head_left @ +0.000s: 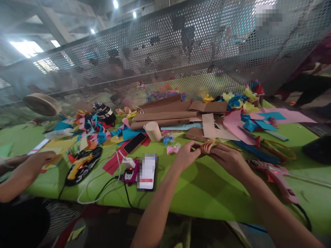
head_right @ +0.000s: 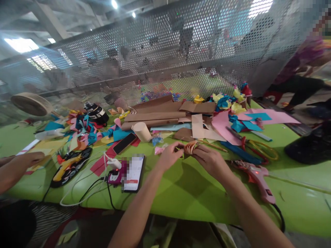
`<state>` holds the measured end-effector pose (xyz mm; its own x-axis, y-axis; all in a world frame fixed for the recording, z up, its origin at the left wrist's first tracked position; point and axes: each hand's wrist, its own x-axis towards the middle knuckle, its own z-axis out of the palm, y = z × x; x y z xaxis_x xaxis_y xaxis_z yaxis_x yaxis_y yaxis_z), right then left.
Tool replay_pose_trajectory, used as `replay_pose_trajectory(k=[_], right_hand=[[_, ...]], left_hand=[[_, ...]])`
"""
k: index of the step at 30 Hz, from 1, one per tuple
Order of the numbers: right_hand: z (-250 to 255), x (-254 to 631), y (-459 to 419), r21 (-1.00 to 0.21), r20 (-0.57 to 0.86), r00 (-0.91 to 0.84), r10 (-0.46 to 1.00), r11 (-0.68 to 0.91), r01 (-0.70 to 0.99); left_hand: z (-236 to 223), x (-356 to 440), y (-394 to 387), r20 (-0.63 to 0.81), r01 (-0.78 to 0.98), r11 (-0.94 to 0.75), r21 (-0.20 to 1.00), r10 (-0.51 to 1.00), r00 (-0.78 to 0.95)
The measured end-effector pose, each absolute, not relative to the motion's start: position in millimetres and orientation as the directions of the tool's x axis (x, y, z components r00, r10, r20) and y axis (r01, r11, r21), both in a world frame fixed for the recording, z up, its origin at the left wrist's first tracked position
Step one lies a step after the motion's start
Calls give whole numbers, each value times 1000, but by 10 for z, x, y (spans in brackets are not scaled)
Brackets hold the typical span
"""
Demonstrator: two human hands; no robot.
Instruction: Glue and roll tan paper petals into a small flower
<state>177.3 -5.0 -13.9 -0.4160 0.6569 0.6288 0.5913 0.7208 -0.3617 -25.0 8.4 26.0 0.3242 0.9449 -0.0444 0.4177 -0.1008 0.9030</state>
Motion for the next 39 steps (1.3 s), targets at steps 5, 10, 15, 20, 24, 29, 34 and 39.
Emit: replay_pose_trajectory(k=[5,10,15,20,24,29,34,39], right_hand=[[-208,1787,-34,-344,620,-435,653,725,597],[-204,1791,-34,-363,642,-401,653,720,592],[-137,1772,-32,-384,693,-320,647,706,596],[-72,1769,-41,-393,739,-234,632,685,613],[-39,1764,-61,-417,733,-197,651,659,626],[-6,1729,-68,-431,741,-179,647,663,613],[19,1689,-66,-389,756,-240,609,714,582],[-34,1707,-83,-382,726,-300,619,726,573]], left_hand=[[223,-248,86,-53,408,-86,909,947,318],[203,-298,107,-16,262,-77,962,941,337],[169,-362,143,-34,111,-7,994,929,369],[-50,-334,158,-101,81,70,994,867,488],[-206,-256,117,-147,26,158,987,822,550],[-259,-168,28,-171,-30,212,977,858,485],[-283,-125,-13,-127,-89,194,977,864,487],[-320,-113,-19,-40,-141,119,983,886,463]])
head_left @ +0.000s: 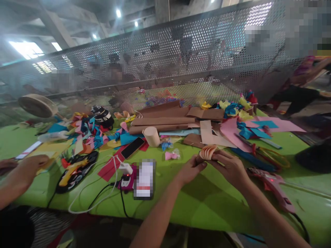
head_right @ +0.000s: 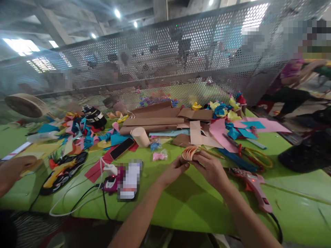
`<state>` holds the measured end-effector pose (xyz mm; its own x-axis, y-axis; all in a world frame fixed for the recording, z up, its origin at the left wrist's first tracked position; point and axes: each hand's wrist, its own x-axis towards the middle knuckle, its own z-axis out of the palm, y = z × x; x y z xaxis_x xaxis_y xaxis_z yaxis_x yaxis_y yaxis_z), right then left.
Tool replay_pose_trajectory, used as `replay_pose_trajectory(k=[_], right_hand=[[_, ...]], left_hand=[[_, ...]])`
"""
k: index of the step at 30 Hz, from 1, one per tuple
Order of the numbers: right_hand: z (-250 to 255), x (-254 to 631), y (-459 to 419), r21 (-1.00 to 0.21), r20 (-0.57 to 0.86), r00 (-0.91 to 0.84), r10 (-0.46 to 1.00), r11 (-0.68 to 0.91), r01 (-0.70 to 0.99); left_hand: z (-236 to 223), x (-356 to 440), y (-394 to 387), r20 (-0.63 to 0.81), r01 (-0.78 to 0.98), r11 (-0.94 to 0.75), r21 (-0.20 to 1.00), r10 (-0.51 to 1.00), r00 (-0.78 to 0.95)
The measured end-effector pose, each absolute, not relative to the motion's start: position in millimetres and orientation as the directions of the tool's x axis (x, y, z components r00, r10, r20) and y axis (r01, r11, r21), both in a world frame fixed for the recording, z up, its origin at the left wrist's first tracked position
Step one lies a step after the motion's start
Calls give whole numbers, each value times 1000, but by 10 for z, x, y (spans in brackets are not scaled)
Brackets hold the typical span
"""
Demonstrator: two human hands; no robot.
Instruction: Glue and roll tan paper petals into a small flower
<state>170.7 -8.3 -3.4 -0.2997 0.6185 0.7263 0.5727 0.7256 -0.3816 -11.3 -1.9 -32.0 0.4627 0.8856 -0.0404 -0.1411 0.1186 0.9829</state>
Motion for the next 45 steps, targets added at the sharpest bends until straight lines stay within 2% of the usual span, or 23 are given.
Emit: replay_pose_trajectory(k=[13,18,28,32,40,45], right_hand=[[-16,1723,-104,-386,698,-361,618,750,538],[-22,1716,-116,-410,691,-355,630,746,524],[-19,1681,-115,-386,733,-324,598,758,525],[-16,1673,-117,-431,712,-301,634,734,525],[70,1649,-163,-465,710,-298,638,742,483],[84,1633,-171,-451,711,-339,616,769,452]], left_hand=[[-272,-119,-6,-115,-178,217,960,883,454],[-228,-139,-6,-158,-133,241,961,879,449],[-223,-170,-19,-157,-61,205,977,881,446],[-202,-163,-24,-165,-64,209,976,896,412],[-80,-151,-54,-95,-179,175,968,918,384],[-76,-176,-73,-70,-173,145,974,923,378]])
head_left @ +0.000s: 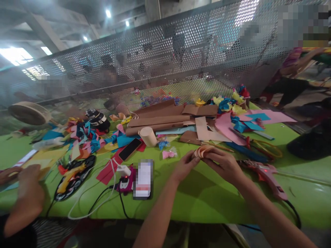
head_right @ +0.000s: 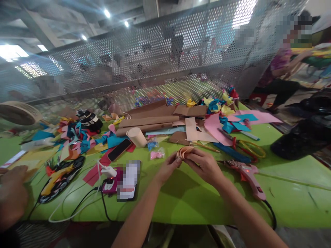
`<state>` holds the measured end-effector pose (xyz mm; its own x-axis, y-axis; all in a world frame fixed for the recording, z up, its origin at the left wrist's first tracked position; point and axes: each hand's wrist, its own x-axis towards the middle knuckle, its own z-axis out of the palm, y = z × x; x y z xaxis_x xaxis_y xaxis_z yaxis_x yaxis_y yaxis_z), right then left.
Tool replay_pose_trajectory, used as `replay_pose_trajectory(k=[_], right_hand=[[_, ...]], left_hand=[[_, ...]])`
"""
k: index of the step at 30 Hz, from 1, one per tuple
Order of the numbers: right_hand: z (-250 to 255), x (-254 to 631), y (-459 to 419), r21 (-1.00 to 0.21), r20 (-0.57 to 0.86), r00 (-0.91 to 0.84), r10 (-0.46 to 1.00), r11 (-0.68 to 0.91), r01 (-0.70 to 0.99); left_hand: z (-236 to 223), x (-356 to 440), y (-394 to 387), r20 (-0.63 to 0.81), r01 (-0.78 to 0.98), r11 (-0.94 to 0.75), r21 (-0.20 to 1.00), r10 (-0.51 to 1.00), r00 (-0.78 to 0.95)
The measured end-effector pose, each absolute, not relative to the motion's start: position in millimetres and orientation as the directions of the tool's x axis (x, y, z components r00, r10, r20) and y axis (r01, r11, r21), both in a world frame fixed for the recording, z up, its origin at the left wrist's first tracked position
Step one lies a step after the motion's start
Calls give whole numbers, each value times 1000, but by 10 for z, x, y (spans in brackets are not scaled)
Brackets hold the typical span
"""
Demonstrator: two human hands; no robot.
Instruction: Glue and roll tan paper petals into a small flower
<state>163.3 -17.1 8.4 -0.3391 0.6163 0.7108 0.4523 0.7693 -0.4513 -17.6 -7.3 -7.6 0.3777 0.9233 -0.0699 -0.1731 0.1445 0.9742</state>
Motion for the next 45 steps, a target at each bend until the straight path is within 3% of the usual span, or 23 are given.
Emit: replay_pose_trajectory(k=[10,18,45], right_hand=[[24,1592,-148,-435,686,-379,621,768,470],[22,1598,-186,-518,724,-179,666,697,496],[33,1498,-290,-411,767,-255,589,757,509]], left_hand=[[-104,-172,-82,7,-132,48,990,921,389],[-66,-150,-80,-47,-167,98,981,957,287],[-83,-172,-93,105,-226,-36,973,949,299]])
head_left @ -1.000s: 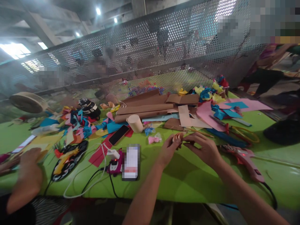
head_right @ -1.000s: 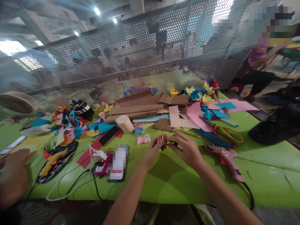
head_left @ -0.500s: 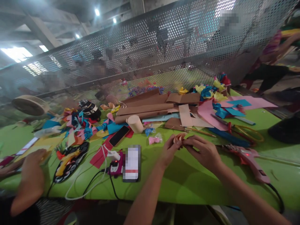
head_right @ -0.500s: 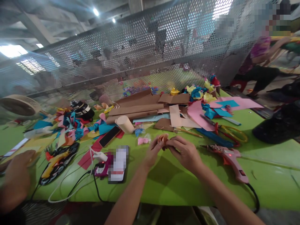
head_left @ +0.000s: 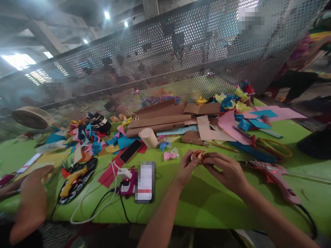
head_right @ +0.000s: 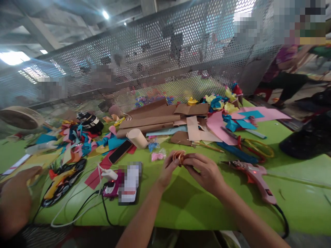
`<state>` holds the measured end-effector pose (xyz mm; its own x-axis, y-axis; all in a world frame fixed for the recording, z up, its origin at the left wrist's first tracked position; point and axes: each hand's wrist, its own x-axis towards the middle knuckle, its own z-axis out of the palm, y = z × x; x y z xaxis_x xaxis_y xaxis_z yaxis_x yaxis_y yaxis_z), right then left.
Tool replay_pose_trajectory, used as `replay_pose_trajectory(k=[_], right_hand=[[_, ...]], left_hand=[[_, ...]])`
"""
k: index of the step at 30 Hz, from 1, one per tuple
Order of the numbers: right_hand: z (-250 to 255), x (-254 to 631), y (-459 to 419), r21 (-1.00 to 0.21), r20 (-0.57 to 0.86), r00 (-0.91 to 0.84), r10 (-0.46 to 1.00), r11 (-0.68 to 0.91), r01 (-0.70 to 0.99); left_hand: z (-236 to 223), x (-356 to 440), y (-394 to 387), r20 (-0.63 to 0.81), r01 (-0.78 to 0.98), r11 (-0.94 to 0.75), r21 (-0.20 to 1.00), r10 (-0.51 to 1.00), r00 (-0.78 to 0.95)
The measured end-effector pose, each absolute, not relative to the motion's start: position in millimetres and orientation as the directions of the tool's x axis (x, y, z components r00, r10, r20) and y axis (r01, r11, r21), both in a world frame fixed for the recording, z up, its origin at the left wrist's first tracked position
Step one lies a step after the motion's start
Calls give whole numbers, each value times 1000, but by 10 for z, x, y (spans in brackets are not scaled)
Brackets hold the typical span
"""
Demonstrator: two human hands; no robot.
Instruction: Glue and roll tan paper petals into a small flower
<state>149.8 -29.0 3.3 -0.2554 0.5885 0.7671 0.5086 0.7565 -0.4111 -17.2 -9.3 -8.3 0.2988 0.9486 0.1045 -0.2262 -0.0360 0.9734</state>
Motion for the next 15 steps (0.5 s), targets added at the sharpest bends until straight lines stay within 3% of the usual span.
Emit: replay_pose_trajectory(k=[6,15], right_hand=[[48,1510,-290,-409,765,-261,589,757,510],[120,1523,-291,-576,666,-212,715,674,464]], left_hand=[[-55,-159,-99,104,-258,-24,966,947,304],[-155,-190,-83,80,-204,-16,979,948,308]])
